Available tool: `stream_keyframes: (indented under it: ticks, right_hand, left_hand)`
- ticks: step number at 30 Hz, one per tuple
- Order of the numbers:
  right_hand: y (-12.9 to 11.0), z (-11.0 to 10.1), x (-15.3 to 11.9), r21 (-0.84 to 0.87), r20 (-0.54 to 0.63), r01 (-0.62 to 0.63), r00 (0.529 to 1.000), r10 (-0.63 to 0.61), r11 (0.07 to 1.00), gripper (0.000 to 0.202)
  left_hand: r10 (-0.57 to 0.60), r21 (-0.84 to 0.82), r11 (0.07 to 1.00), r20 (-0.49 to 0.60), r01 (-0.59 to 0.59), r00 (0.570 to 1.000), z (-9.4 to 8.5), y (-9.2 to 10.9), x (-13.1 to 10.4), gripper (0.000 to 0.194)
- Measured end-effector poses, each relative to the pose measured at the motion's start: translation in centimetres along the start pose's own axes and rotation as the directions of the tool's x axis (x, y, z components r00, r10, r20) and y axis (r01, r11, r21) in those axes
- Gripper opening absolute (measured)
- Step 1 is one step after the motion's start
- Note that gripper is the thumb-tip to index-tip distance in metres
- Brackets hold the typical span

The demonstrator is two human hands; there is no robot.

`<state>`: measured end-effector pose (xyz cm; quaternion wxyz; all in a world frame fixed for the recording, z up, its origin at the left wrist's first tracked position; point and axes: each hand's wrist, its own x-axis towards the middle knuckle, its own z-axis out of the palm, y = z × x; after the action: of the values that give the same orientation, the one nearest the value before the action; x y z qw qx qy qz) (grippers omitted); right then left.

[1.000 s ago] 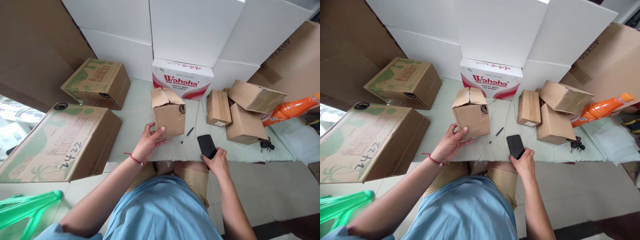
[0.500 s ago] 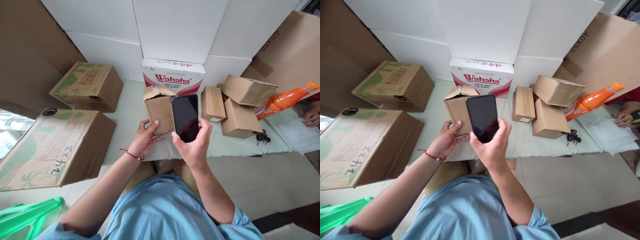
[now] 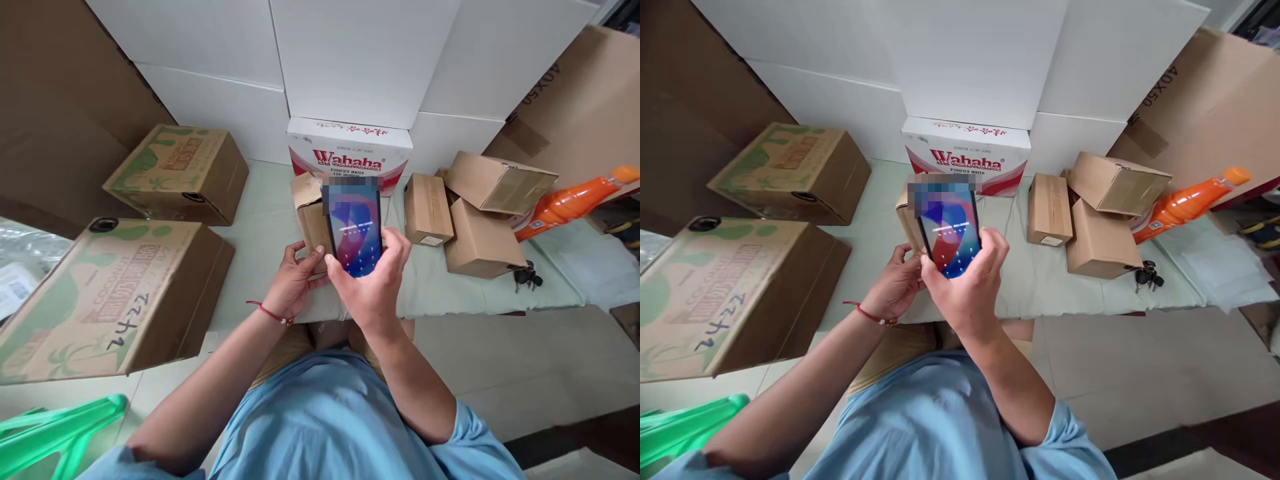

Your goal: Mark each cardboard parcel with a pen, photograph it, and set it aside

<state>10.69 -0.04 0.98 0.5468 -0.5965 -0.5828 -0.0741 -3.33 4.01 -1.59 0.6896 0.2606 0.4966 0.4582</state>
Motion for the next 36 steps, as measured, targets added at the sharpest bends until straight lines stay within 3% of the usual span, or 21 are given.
stream_keyframes:
  ticks: [4,7,11,14,20,25,28,32,36]
  right_hand:
    - [4.4,-1.9,-1.1,-0.113,0.008,-0.048,0.999,0.049,0.992,0.07]
    - [9.4,-4.2,-2.5,-0.251,0.05,-0.198,0.975,0.217,0.947,0.068]
    - [14.1,-7.2,-4.8,-0.475,0.142,-0.393,0.849,0.509,0.787,0.072]
    - [15.1,-8.3,-6.6,-0.555,0.192,-0.408,0.786,0.588,0.725,0.074]
    - [14.9,-8.1,-9.0,-0.601,0.273,-0.367,0.741,0.614,0.71,0.073]
    - [13.5,-7.6,-6.6,-0.476,0.353,-0.248,0.825,0.441,0.844,0.083]
    - [10.8,-5.6,-4.6,-0.223,0.424,-0.305,0.825,0.374,0.926,0.1]
    - [6.7,-1.5,-4.4,0.102,0.497,-0.414,0.809,0.314,0.905,0.119]
    - [4.7,1.0,-5.8,0.105,0.428,-0.434,0.832,0.353,0.895,0.134]
  left_hand:
    - [-0.019,-0.005,1.0,-0.007,0.019,1.0,-0.7,0.2,0.3,0.079]
    - [-0.024,-0.019,1.0,0.009,0.024,1.0,-1.4,0.0,0.4,0.078]
    - [-0.038,-0.025,0.999,0.044,0.039,0.998,-2.5,-0.9,0.3,0.083]
    - [-0.047,-0.022,0.999,0.049,0.048,0.998,-3.3,-1.4,0.2,0.085]
    - [-0.047,-0.01,0.999,0.044,0.047,0.998,-4.2,-1.6,-0.1,0.073]
    - [-0.04,0.011,0.999,0.029,0.039,0.999,-4.2,-2.2,-0.1,0.077]
    - [-0.011,0.036,0.999,0.039,0.009,0.999,-4.1,-3.0,-0.3,0.087]
    - [0.071,0.106,0.991,0.093,-0.08,0.993,-3.6,-4.2,-1.4,0.09]
    - [0.138,0.155,0.976,0.121,-0.156,0.983,-2.9,-4.9,-2.6,0.077]
